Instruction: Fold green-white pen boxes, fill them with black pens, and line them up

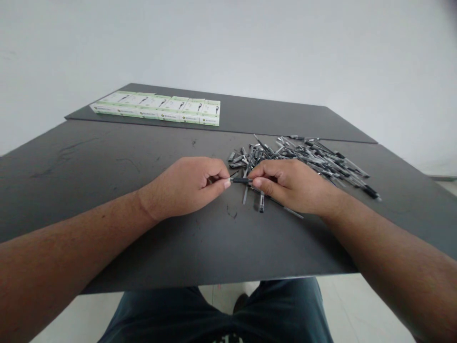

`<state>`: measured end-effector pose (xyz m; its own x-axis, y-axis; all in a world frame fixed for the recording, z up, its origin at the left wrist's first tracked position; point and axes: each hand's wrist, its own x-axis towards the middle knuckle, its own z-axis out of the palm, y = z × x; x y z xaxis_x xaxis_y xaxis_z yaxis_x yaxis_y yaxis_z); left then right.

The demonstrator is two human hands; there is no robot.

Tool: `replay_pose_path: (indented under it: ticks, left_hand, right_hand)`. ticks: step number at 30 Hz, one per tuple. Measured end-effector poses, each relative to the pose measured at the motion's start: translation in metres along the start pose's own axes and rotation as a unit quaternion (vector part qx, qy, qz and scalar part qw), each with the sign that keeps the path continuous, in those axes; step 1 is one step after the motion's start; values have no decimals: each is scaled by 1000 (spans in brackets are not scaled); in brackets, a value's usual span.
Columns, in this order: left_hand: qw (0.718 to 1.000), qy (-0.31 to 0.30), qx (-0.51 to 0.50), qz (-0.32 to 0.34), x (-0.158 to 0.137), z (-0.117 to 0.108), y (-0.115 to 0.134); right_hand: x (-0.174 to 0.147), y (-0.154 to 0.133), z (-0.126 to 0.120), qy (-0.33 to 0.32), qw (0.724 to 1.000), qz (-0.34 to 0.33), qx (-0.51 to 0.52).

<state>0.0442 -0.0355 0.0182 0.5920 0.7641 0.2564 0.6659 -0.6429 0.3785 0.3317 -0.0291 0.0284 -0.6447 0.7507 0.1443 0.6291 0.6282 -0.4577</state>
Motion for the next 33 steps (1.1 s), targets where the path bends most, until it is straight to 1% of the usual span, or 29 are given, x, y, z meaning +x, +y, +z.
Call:
replay_pose_path:
  ticks: [2, 3, 6, 7, 11, 12, 16, 17, 21, 22, 26, 31, 33]
  left_hand:
    - [1000, 2, 1, -3, 0, 0, 0]
    - [1000, 3, 1, -2, 0, 0, -1]
    - [1000, 4, -2, 4, -1, 0, -1]
    - [1000, 3, -3, 3, 0, 0, 0]
    - [1000, -3, 0, -9, 0, 0, 1]
    - [1000, -3, 1, -10, 0, 0, 1]
    - [1000, -3, -1, -2, -1, -1, 0]
    - [1000, -3, -1, -2, -1, -1, 0]
    - [1000, -3, 3, -7, -1, -1, -1]
    - [1000, -3, 2, -7, -1, -1, 0]
    - [1000, -5, -3, 0, 0, -1, 1]
    - [1000, 3, 2, 1, 0, -1, 0]
    - [1000, 1, 4, 1, 0, -1, 0]
  right_hand:
    - [-1, 0, 0, 6, 1000, 22, 5]
    - [-1, 0, 0, 8, 1000, 20, 2]
    - [0, 0, 0, 8, 1000, -16, -10]
    - [-1, 0, 0, 5, 1000, -18, -7]
    - [-1, 0, 0, 6, 999, 30, 17]
    - [-1, 0, 0, 8, 999, 32, 14]
    - [-1, 0, -1, 6, 1000, -18, -11]
    - [-1, 0, -1, 5, 1000, -21, -8]
    - [-1, -1, 0, 8, 1000, 26, 8]
    - [-1, -1, 0, 10, 1000, 24, 2]
    - [0, -2, 0, 6, 1000, -23, -20]
    - [-1, -2, 0, 3, 999, 30, 10]
    - [-1, -2, -1, 6, 1000, 13, -1]
